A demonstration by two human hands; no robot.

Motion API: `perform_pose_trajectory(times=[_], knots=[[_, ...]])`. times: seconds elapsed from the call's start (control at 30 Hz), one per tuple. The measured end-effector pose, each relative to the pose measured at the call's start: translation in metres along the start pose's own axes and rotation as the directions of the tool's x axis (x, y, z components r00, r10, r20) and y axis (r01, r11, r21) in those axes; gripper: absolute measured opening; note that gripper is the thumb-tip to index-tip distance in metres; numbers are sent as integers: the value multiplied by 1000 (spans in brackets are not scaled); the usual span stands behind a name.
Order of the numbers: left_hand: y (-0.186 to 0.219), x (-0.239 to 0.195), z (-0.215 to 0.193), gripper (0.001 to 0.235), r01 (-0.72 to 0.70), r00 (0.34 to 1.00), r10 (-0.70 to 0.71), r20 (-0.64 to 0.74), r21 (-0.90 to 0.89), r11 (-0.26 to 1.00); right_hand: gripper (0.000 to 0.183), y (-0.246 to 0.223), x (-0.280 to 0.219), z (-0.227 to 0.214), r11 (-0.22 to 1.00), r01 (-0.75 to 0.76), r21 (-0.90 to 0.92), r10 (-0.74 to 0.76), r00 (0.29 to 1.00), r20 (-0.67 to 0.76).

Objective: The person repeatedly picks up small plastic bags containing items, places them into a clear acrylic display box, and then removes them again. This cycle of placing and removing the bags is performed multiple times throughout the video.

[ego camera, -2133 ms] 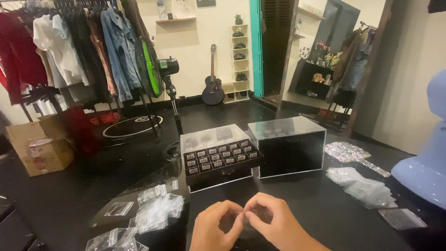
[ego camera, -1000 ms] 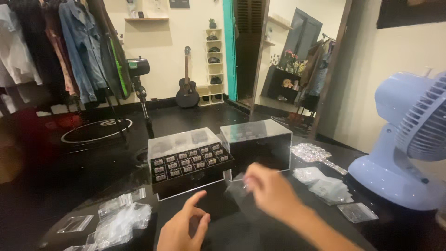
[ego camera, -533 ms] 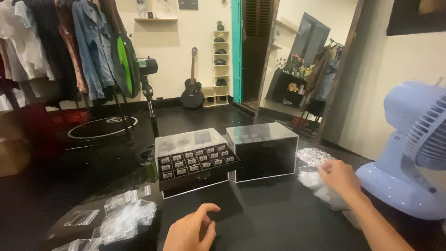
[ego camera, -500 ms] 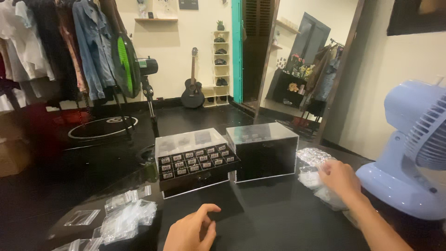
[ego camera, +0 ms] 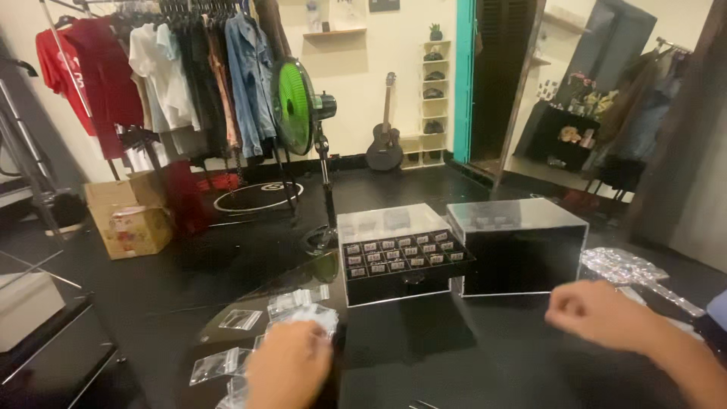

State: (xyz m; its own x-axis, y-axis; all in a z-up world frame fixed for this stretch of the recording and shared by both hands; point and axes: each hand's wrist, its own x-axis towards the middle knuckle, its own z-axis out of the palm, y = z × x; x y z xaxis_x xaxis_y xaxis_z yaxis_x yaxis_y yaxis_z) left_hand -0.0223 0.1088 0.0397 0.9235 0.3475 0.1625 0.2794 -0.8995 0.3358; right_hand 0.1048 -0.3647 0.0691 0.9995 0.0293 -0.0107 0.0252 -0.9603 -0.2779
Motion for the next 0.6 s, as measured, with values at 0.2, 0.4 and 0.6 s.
perform_pose_trajectory(times=[0.2, 0.4, 0.6], knots=[[-129, 93, 77, 40, -121, 993, 120, 16, 168, 978, 10, -57, -43, 21, 943, 267, -199, -223, 950, 217], [-112, 81, 58, 30, -72, 991, 87, -104, 147, 987, 17, -87, -70, 18, 941, 307, -141, -265, 929, 259], [-103, 63, 55, 25, -21, 867, 29, -497, 21, 1000, 19, -87, -69, 26, 924, 363, -122, -331, 918, 219]])
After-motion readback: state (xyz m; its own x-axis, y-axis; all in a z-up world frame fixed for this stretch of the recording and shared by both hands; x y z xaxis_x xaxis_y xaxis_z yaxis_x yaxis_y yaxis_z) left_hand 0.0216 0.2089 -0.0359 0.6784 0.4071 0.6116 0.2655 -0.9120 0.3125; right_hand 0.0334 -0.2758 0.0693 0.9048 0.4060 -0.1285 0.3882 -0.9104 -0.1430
